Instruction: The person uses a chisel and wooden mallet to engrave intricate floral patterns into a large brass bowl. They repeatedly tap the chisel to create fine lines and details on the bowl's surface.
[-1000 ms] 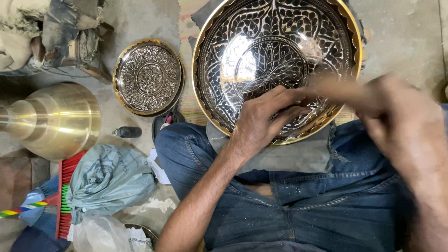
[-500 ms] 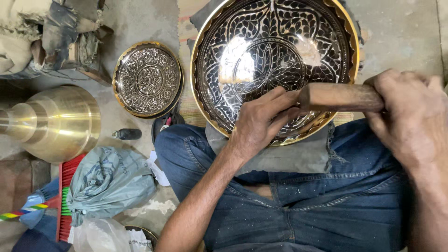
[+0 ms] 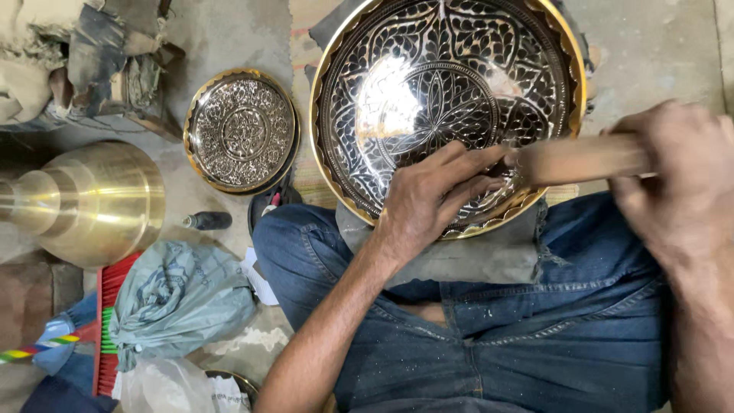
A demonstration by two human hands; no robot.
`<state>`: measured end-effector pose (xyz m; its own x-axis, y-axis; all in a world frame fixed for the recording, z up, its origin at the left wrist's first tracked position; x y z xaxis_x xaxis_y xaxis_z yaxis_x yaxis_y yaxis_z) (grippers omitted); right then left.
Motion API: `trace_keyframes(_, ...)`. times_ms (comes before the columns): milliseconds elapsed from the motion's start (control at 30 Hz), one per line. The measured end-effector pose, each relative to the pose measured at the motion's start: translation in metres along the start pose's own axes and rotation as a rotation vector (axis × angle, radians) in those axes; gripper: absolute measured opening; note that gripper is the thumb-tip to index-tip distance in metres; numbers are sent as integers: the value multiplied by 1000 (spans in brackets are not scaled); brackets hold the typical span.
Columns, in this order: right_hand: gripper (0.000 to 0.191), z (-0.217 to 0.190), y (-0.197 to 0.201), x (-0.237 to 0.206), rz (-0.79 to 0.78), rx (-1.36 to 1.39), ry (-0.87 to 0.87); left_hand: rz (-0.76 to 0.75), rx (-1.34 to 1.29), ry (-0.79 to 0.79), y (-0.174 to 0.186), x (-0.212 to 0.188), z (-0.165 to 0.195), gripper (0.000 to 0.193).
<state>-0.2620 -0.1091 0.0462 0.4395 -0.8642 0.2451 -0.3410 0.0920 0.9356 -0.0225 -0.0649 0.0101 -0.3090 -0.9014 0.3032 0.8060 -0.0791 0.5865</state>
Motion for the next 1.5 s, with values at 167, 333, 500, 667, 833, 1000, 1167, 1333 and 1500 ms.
trace_keyframes(167,29,-17,9,6,-64,-25,-49,4,-1,-38,-6,0,-7,42)
trace_keyframes(333,28,1,2,-2,-5,397,-210,15,9,-24,-9,-3,-12,41)
trace_keyframes(500,31,12,-9,-10,-28,83,-30,-6,40,16,-10,-1,-13,40)
trace_keyframes(667,33,-6,0,-8,-35,65,-61,20,-3,-37,-8,-3,-7,36)
trace_keyframes(833,20,-21,14,4,7,363,-149,-25,61,29,-3,-1,-5,42)
trace_keyframes(1000,36,-8,7,1,-56,284,-129,-33,90,41,-2,-1,-4,41)
trace_keyframes(1167,30,-5,2,-11,-1,66,55,-21,67,-2,-6,-1,-7,43)
trace_keyframes(1333,33,-12,4,-14,-46,119,26,-14,59,-30,-6,-2,-6,45)
trace_keyframes(1500,27,-22,11,-10,-41,272,-112,-83,117,56,-2,-1,-2,44)
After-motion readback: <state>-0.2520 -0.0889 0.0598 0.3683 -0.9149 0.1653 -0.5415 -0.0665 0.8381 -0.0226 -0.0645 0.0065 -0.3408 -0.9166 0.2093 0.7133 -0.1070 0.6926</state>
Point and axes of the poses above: each hand's wrist, its own x-axis towards the middle knuckle, its own y-axis out of the back of the hand, z = x × y, the point moved 5 cm from there along x, towards the middle knuckle, and after that the axes turned 8 degrees about -z, right-handed, at the moved point
